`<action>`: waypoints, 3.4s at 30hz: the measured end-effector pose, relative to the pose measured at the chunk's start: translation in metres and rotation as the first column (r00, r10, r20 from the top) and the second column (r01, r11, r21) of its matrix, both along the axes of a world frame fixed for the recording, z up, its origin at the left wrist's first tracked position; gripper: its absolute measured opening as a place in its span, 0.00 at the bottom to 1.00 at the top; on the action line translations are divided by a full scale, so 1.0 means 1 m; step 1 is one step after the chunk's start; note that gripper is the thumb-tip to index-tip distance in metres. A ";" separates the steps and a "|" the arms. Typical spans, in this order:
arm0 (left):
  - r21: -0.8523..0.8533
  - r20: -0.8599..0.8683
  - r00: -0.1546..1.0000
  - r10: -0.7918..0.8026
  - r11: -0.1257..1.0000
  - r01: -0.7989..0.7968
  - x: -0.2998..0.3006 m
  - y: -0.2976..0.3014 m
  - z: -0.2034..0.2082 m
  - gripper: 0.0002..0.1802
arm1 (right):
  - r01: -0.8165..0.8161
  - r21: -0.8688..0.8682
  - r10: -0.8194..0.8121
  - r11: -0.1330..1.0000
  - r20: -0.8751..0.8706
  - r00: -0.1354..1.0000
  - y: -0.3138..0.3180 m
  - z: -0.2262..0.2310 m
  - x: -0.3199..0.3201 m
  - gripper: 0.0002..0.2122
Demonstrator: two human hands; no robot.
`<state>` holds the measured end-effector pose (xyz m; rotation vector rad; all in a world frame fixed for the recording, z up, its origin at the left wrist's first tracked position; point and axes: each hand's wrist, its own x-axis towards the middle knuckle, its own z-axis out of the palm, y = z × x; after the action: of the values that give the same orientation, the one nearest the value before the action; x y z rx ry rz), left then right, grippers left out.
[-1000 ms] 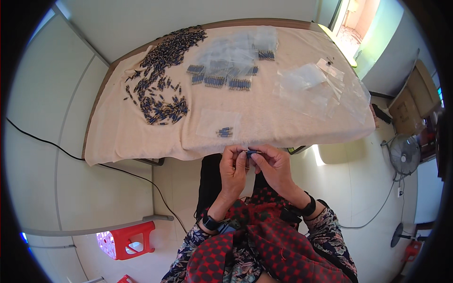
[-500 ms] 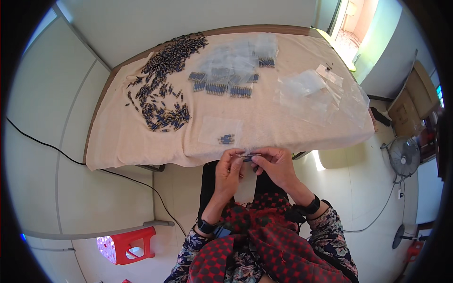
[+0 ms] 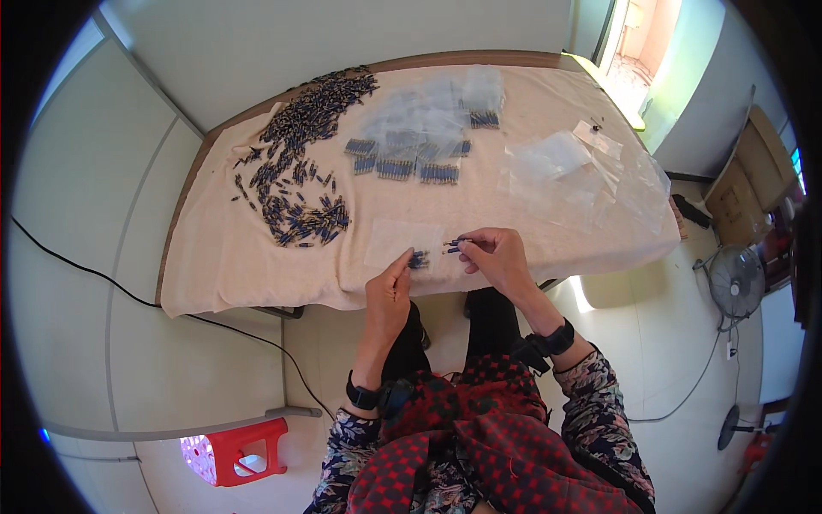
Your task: The person picks up small electronic components from a pile on the table, gathers them into a small group, and slides them into a plastic bag. They then seal the bag and place it onto a stack of other filled bags.
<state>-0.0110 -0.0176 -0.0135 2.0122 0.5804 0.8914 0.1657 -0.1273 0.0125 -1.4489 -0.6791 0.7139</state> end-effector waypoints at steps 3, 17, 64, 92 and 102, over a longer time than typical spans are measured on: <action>0.066 -0.036 0.999 0.011 0.998 -0.008 0.003 -0.003 0.004 0.17 | -0.050 -0.042 0.051 0.998 0.017 0.999 0.006 0.003 0.005 0.08; 0.075 -0.284 0.956 0.067 0.996 -0.048 0.004 -0.011 0.020 0.20 | 0.015 -0.047 -0.011 0.999 0.079 0.997 0.019 0.003 -0.010 0.08; -0.561 0.105 0.990 -0.089 0.817 0.133 -0.006 0.005 0.006 0.13 | -0.140 -0.029 0.135 0.990 0.502 0.854 0.029 -0.001 -0.003 0.08; -0.841 0.482 0.876 0.027 0.293 0.454 -0.015 -0.030 0.029 0.28 | -0.284 -0.045 0.217 0.958 0.759 0.613 -0.017 0.036 -0.059 0.09; -0.806 0.589 0.789 0.173 0.199 0.558 -0.015 -0.032 0.030 0.21 | -0.263 -0.083 0.274 0.961 0.409 0.871 -0.021 0.026 -0.064 0.07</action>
<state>-0.0264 -0.0494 0.0167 0.4969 0.3171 0.6020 0.1015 -0.1485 0.0384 -1.5633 -1.2279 0.6274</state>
